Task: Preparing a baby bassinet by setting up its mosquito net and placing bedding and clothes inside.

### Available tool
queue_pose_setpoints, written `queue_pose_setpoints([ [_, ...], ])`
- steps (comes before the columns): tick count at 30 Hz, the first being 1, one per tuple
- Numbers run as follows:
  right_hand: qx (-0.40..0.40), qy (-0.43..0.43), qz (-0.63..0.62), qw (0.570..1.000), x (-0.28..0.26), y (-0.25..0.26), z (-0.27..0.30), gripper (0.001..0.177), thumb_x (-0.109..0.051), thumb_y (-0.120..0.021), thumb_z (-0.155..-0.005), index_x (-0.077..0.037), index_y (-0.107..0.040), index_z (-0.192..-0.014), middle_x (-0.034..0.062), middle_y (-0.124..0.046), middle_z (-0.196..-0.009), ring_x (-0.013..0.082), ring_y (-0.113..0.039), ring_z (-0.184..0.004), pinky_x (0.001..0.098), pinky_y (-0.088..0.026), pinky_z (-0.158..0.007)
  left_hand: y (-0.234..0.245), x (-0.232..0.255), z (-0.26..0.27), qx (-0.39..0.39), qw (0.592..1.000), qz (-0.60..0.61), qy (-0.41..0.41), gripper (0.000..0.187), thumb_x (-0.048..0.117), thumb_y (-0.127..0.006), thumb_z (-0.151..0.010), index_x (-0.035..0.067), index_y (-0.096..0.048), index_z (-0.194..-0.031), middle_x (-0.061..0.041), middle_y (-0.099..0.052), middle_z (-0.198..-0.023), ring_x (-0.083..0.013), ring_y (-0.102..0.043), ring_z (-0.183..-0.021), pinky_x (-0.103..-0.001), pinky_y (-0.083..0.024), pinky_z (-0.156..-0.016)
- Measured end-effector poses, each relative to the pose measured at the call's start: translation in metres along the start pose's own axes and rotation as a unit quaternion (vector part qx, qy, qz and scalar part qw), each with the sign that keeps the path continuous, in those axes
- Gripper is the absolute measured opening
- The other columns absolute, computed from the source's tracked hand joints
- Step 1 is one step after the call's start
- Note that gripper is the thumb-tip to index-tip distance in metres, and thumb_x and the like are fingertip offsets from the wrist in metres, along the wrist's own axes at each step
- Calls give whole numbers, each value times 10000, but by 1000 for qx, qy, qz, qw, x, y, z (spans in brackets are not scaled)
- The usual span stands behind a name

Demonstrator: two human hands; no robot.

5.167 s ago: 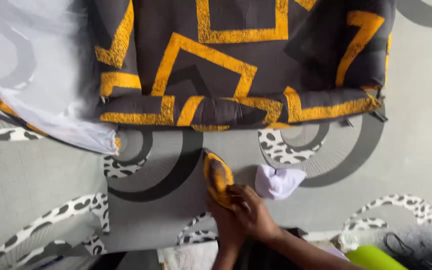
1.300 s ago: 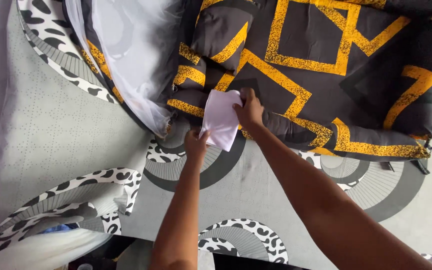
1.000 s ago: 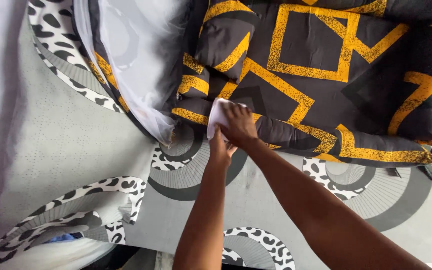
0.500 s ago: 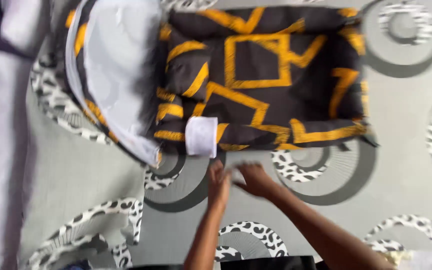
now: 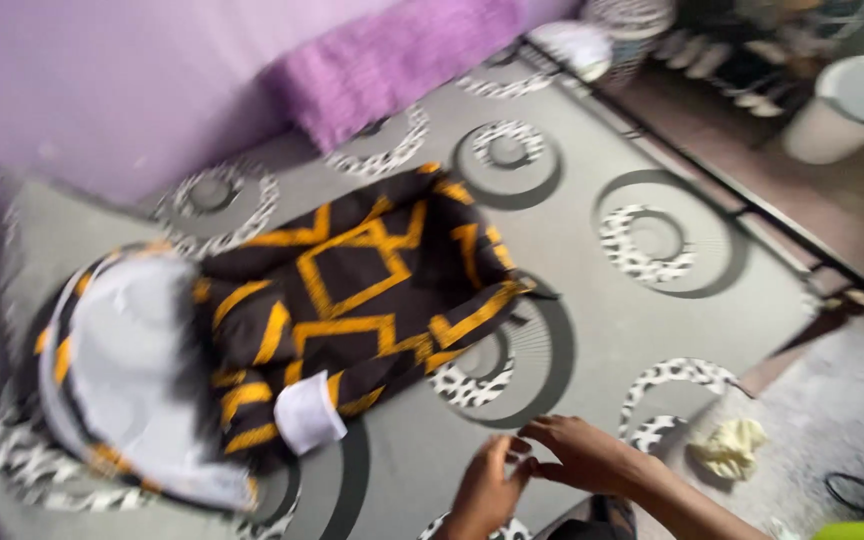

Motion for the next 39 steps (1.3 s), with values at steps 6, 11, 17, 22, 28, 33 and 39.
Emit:
queue_pose_setpoints([
  [6,205,26,-68,976,35,101,86,462,-219,-750,-889,-22,-597,-1278,172,-677,-1233,384,-638,-1137,455,-526,-948,-37,145,-39,-25,982,-103,-156,269,175,-716,-921,32,-651,-1139,-153,-680,-1129,-302,-687,-1085,-412,-537,-923],
  [11,247,18,-87,965,105,162,184,436,-189,-761,-877,-33,-623,-1260,161,-699,-1192,363,-670,-1101,433,-550,-921,-132,237,-74,-29,970,-106,-215,252,142,-693,-904,27,-665,-1126,-139,-700,-1124,-315,-683,-1075,-426,-532,-905],
  [17,299,2,-58,953,198,235,299,488,-123,-751,-860,-23,-587,-1309,151,-699,-1178,342,-689,-1069,405,-558,-919,-271,333,-114,-96,977,-60,-182,210,132,-623,-935,23,-652,-1112,-124,-705,-1100,-296,-708,-1049,-409,-540,-890],
  [22,357,-39,-54,932,272,270,383,520,-101,-751,-835,-19,-589,-1322,158,-697,-1163,341,-691,-1069,408,-557,-921,-360,403,-142,-135,939,-54,-311,192,80,-636,-910,-15,-668,-1074,-170,-707,-1061,-364,-679,-1040,-431,-531,-871],
  [28,395,-128,-41,909,319,302,455,483,-167,-770,-864,-31,-609,-1298,151,-711,-1167,357,-672,-1079,440,-535,-903,-446,459,-174,-279,892,-12,-356,174,95,-624,-950,-13,-677,-1075,-144,-724,-1053,-286,-724,-1020,-389,-554,-885],
  [33,442,-169,-78,878,374,311,501,512,-104,-751,-838,-35,-597,-1322,140,-710,-1143,334,-694,-1023,423,-555,-868,-521,481,-209,-337,872,-26,-353,196,123,-625,-961,-20,-669,-1087,-136,-741,-1061,-256,-733,-1041,-373,-565,-902],
  [39,472,-176,-74,861,455,354,546,430,-75,-762,-846,-21,-617,-1248,146,-715,-1107,342,-701,-1018,427,-555,-862,-611,513,-273,-385,842,-54,-374,220,142,-605,-984,-10,-690,-1118,-155,-733,-1055,-283,-722,-1001,-385,-555,-856],
])
Point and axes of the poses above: each hand's wrist, its own z-axis away from the middle knuckle, its own y-axis out of the back of the hand, x = y × z, the point moved 8 cm from there along -z, towards the middle knuckle
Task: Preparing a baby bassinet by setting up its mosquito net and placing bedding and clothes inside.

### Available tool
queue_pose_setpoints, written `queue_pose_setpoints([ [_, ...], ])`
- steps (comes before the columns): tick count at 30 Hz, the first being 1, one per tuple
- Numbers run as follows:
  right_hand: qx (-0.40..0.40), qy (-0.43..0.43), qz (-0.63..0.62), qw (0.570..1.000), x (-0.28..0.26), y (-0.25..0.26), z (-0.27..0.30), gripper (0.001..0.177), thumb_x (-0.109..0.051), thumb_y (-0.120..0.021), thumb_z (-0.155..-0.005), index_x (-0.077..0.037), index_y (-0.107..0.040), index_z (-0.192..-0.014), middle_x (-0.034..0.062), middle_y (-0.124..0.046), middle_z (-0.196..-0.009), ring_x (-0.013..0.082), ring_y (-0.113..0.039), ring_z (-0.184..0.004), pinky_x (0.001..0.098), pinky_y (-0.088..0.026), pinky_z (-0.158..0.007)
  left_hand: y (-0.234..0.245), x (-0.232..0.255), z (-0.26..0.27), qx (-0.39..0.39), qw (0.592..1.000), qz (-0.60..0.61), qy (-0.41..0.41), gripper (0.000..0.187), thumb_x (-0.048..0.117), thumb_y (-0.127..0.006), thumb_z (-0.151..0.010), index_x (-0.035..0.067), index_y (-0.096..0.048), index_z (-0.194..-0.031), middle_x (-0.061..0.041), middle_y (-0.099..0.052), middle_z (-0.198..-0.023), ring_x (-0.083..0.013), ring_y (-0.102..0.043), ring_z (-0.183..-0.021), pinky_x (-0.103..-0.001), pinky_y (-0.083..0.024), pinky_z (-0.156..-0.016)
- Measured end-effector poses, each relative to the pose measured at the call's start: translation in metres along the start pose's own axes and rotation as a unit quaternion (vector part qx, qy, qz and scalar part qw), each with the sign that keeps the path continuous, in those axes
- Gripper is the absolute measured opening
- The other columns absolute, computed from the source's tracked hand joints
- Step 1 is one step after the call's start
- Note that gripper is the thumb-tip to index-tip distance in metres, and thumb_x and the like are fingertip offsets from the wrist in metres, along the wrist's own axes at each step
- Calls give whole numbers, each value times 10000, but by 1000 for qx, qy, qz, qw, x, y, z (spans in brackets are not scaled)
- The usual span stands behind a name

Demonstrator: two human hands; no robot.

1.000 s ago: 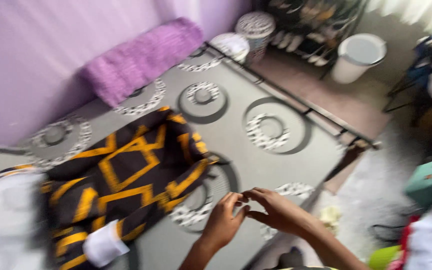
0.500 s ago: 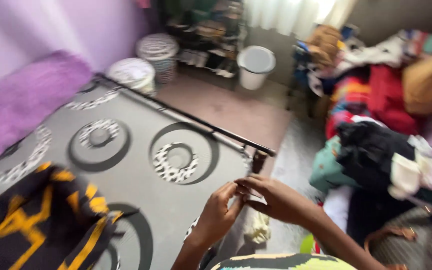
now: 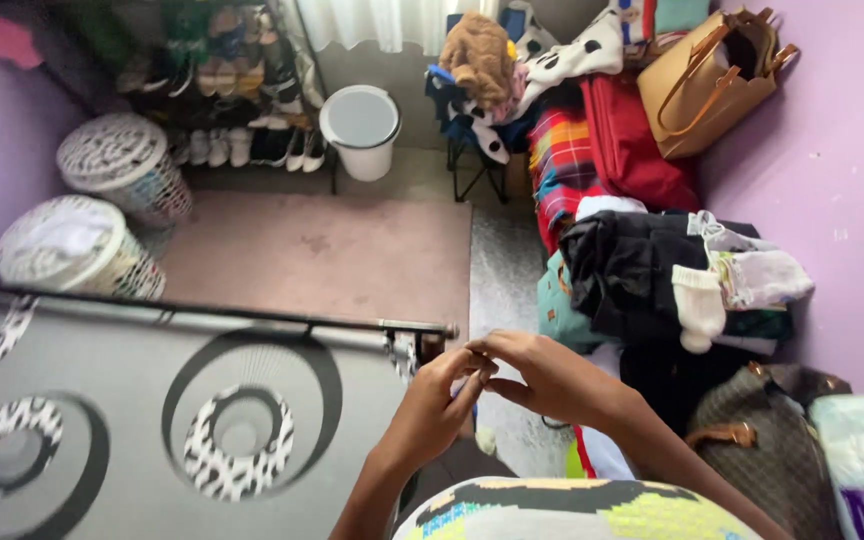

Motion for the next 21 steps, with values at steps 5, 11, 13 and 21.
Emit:
queue_pose_setpoints([
  [5,13,18,42,999,73,34,-79,467,-76,-775,-816,-15,-604,-1247,167,-701,-1113,386,-671,-1043,448,-543,-866,35,-20,-106,-18,1000,0,-7,201,128,-573,-992,1,-668,-1114,-157,-730,-1060,-292,-720,-980,-382,-562,-839],
  [11,-30,44,59,997,110,74,-182,482,-74,-767,-817,-5,-590,-1261,167,-689,-1120,392,-659,-1045,466,-531,-847,92,-54,-188,8,997,-40,61,193,136,-576,-966,15,-659,-1092,-151,-721,-1060,-321,-718,-963,-405,-562,-835],
  [13,-49,69,63,994,119,77,-209,469,-80,-773,-812,-8,-597,-1240,162,-690,-1099,388,-660,-1033,468,-526,-847,109,-55,-204,40,997,-61,10,193,133,-594,-972,8,-663,-1101,-156,-736,-1085,-337,-695,-1043,-420,-539,-873],
  [21,-181,155,-1,971,135,44,-332,444,-93,-755,-806,-21,-616,-1221,152,-704,-1040,369,-678,-999,439,-543,-854,190,-107,-217,200,976,-50,77,195,112,-584,-953,19,-679,-1096,-176,-723,-1084,-350,-713,-1021,-415,-563,-876],
])
Point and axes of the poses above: each hand's wrist, its own z-axis away from the middle knuckle, its own y-axis out of the back of the hand, x = y × z, the point moved 8 cm from there along -z, towards the middle knuckle
